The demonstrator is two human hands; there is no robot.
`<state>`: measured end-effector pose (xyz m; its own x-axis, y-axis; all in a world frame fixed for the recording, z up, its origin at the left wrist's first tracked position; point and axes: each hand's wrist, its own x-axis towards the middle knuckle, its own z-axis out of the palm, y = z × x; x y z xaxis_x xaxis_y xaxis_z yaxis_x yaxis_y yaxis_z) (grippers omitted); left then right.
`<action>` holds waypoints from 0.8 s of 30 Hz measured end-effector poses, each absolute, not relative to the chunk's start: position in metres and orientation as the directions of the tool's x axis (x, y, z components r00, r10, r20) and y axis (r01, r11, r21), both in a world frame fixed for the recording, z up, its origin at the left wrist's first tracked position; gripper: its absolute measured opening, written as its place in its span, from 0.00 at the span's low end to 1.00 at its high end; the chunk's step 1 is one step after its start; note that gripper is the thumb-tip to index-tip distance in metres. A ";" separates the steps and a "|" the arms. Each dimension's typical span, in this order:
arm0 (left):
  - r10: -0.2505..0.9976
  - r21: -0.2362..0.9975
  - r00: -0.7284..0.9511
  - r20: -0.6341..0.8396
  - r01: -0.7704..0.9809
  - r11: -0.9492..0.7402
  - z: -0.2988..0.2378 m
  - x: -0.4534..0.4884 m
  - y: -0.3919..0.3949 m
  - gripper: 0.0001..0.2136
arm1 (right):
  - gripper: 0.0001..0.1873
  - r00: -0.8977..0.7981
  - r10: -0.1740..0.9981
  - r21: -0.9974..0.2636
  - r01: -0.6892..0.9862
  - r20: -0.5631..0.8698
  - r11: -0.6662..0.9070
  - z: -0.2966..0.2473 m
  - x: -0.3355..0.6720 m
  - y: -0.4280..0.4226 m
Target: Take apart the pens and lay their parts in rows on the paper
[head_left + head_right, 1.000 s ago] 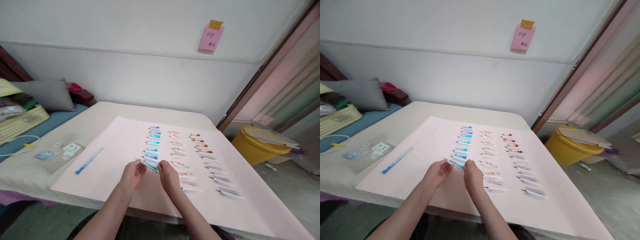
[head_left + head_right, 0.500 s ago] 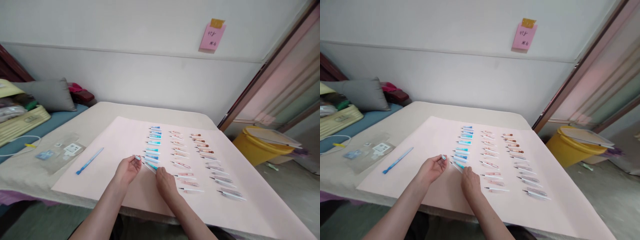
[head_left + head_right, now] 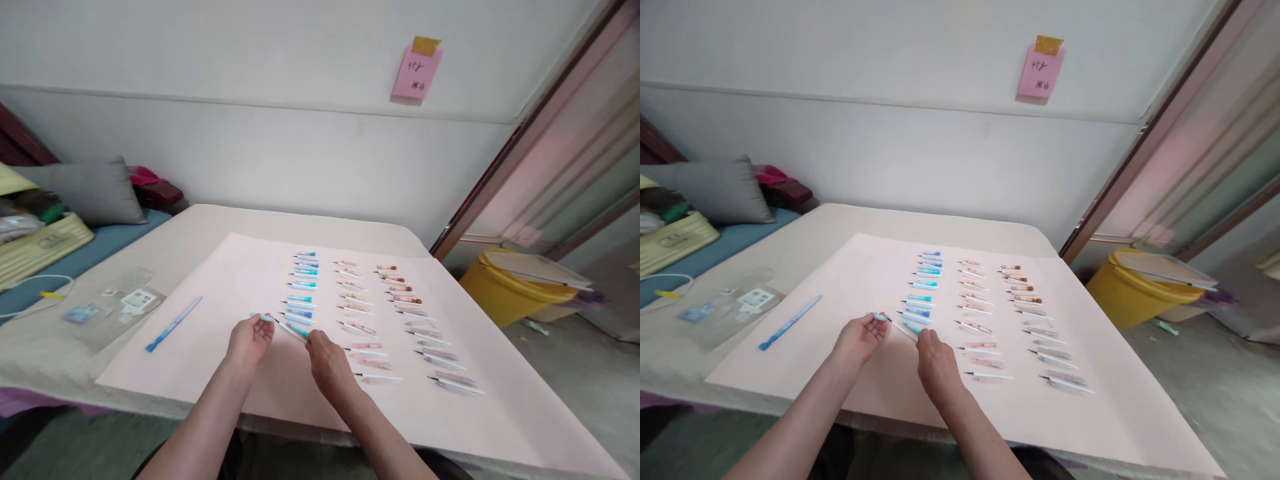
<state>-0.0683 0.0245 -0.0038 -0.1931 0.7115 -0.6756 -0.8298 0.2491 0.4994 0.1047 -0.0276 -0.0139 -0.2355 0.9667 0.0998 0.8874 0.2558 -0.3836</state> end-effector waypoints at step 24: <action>0.856 0.725 -0.219 -0.468 -0.650 0.230 -0.009 -0.054 0.019 0.03 | 0.09 -0.246 0.944 -0.440 0.839 0.219 0.320 -0.003 0.108 -0.032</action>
<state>-0.0545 0.0185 -0.0091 -0.2192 0.8559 -0.4683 -0.6497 0.2300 0.7246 0.1077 -0.0323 -0.0032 -0.2455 0.9443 0.2190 0.8388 0.3202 -0.4403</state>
